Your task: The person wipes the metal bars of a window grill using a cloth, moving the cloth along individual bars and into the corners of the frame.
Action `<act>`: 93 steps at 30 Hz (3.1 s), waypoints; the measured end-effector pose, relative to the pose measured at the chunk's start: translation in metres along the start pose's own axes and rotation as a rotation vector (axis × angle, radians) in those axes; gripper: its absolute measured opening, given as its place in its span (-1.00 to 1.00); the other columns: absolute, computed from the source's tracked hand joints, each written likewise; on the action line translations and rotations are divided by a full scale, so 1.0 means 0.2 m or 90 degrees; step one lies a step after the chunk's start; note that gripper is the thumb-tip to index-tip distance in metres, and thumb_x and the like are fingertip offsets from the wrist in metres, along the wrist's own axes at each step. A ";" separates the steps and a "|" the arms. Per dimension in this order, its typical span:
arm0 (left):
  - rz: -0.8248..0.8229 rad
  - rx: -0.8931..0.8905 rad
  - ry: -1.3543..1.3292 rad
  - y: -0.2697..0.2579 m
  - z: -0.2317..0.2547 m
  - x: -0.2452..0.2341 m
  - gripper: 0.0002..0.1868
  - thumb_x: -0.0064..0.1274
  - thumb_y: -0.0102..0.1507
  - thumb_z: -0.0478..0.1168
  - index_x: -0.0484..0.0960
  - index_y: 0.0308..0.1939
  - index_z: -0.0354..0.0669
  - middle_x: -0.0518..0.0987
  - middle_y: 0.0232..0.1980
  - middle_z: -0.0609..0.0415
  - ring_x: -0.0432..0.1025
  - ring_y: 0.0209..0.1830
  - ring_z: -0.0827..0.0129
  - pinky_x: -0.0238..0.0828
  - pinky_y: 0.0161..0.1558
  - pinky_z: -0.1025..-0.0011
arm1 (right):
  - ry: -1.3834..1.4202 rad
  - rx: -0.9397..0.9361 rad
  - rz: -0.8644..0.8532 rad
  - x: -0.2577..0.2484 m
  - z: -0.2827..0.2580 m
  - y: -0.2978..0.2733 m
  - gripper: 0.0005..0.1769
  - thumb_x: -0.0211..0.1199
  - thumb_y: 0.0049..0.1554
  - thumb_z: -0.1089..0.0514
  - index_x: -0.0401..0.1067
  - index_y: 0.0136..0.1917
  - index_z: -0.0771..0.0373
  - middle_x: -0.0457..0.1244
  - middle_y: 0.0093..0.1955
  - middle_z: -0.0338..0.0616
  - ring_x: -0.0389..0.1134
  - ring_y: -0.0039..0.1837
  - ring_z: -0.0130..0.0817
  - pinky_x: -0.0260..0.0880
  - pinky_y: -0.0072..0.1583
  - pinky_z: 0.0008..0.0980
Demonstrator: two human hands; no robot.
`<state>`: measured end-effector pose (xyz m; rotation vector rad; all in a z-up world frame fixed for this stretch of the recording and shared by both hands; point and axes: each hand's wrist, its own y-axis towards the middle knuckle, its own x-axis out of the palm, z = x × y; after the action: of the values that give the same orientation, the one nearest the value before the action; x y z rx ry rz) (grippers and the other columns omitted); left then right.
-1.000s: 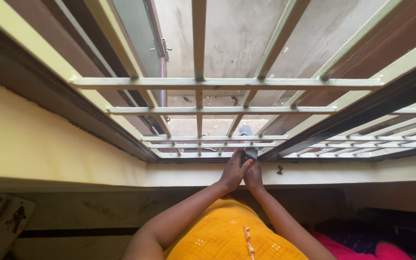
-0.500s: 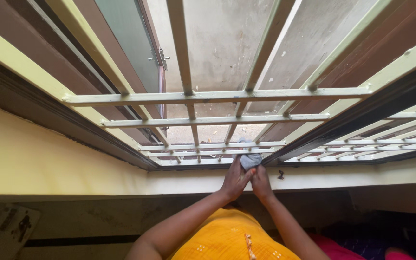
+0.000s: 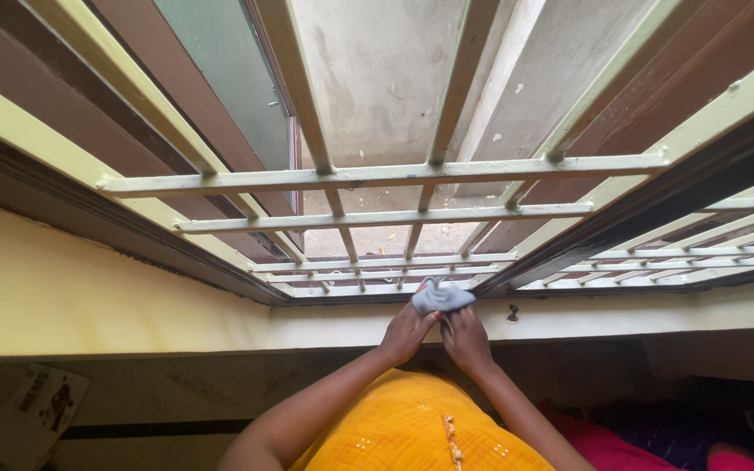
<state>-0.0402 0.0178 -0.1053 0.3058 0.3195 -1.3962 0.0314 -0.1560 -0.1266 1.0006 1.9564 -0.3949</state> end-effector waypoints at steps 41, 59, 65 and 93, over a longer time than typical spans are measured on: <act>0.242 0.025 0.041 0.15 -0.14 -0.19 -0.49 -0.35 0.46 0.03 0.47 0.11 -0.38 0.45 0.11 -0.31 0.32 0.16 -0.15 0.14 0.24 -0.01 | 0.259 -0.064 -0.191 0.17 -0.18 0.26 -0.01 0.20 0.13 0.12 -0.24 0.63 0.45 -0.30 0.69 0.33 -0.30 0.70 0.10 -0.19 0.58 -0.20; 0.418 -0.231 -0.624 0.10 0.07 -0.12 -0.80 0.13 0.25 -0.26 0.53 -0.05 -0.11 0.61 -0.15 0.19 0.49 -0.17 0.54 0.44 -0.14 0.51 | 0.484 0.030 -0.248 0.11 -0.10 0.27 0.08 0.26 0.09 0.09 -0.30 0.66 0.36 -0.24 0.71 0.14 -0.12 0.68 -0.09 -0.04 0.55 -0.18; 0.437 -0.199 -0.349 0.20 -0.12 -0.13 -0.79 0.22 0.29 -0.21 0.56 -0.23 -0.30 0.59 -0.22 0.05 0.45 -0.24 0.46 0.42 -0.20 0.46 | 0.431 0.027 -0.227 0.14 -0.13 0.31 0.03 0.21 0.13 0.13 -0.30 0.68 0.26 -0.20 0.71 0.10 -0.10 0.68 -0.09 0.04 0.52 -0.20; 0.487 -0.112 -0.757 -0.17 -0.01 -0.46 -0.71 0.06 0.35 -0.17 0.53 0.12 -0.17 0.57 0.01 0.05 0.45 0.01 0.43 0.35 0.13 0.37 | 0.986 0.336 -0.124 0.06 -0.63 0.32 -0.55 0.09 0.20 0.29 0.22 0.36 0.34 0.23 0.31 -0.06 0.27 0.38 -0.30 0.29 0.42 -0.33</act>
<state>-0.0865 0.0961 -0.0715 -0.5235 -0.6102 -0.5962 0.0061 -0.0336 -0.0578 1.7276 3.4483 -0.2209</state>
